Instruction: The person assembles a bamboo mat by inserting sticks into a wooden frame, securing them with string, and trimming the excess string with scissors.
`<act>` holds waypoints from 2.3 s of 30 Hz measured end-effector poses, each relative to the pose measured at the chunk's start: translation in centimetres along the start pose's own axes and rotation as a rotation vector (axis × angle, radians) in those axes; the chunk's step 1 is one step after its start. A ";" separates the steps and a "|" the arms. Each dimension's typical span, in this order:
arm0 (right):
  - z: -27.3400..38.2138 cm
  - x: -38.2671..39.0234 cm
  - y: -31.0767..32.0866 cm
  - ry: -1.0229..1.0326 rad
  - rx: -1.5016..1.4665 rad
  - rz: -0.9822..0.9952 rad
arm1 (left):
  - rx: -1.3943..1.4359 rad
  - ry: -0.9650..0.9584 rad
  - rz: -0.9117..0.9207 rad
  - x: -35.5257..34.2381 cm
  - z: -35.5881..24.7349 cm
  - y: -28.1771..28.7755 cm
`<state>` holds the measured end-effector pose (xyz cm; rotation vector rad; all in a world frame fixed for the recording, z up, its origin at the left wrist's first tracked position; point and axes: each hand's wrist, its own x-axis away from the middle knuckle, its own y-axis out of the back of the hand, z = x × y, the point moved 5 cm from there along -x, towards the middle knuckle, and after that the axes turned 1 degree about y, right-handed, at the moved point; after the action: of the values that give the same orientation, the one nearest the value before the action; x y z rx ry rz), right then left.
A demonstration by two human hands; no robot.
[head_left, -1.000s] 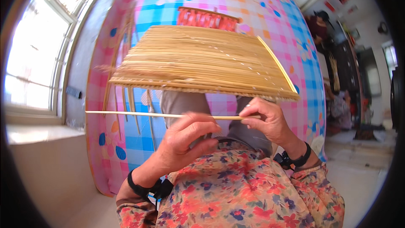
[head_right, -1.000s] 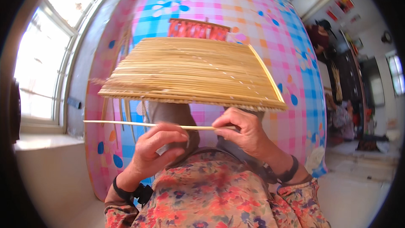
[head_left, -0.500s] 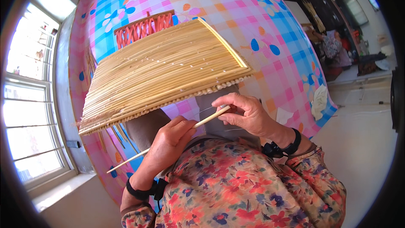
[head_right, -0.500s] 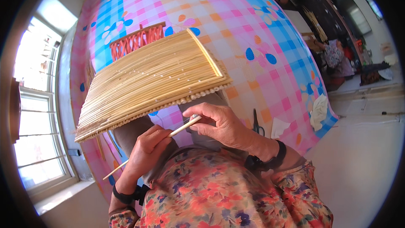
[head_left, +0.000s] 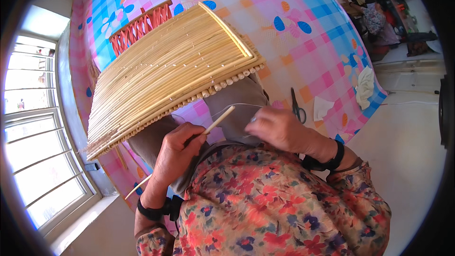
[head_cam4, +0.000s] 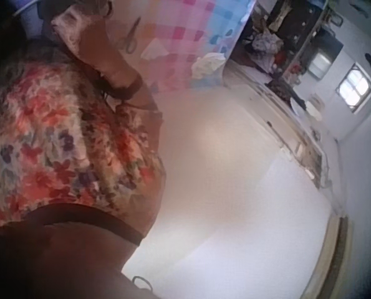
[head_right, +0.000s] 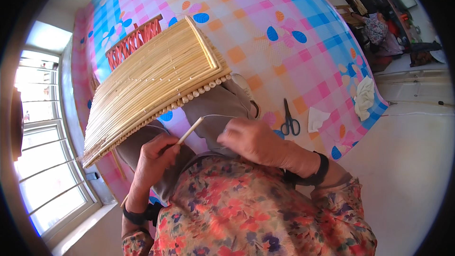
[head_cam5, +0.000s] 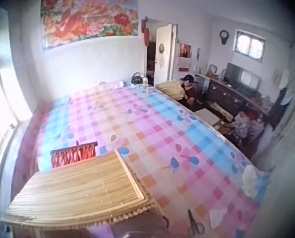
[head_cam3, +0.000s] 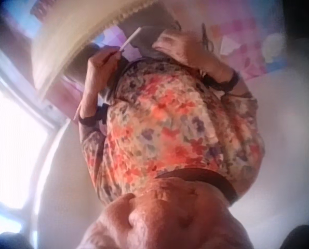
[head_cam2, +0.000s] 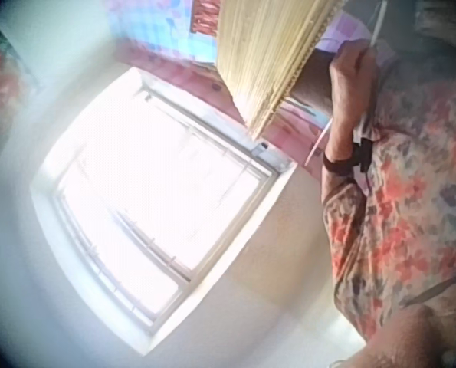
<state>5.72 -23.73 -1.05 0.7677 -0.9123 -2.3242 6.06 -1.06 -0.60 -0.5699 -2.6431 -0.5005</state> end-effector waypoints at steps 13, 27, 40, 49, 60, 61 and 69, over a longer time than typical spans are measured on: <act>2.9 -1.2 -7.1 0.275 0.516 0.357 | 0.177 -0.005 -0.082 0.8 2.2 -0.8; 3.4 -5.4 -1.3 -0.253 -0.263 0.009 | 0.184 -0.156 0.011 1.5 0.4 -1.1; 3.4 -5.5 -0.9 -0.211 -0.284 -0.027 | 0.269 -0.178 -0.118 0.6 0.8 -1.3; 3.3 -5.4 -1.5 -0.243 -0.333 -0.006 | 0.356 -0.074 -0.106 0.3 0.8 -1.4; 2.3 -5.2 -2.3 -0.388 -0.524 0.132 | 0.367 -0.081 -0.119 0.2 1.1 -1.1; 2.3 -5.2 -2.3 -0.372 -0.527 0.111 | 0.336 -0.080 -0.128 0.2 1.0 -1.0; 2.5 -5.5 -2.0 -0.411 -0.566 0.171 | 0.139 -0.161 -0.177 0.3 1.5 -0.9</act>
<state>7.37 -17.88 0.73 -0.0202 -0.4027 -2.4413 4.95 -1.08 -1.94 -0.3489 -2.8703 -0.3289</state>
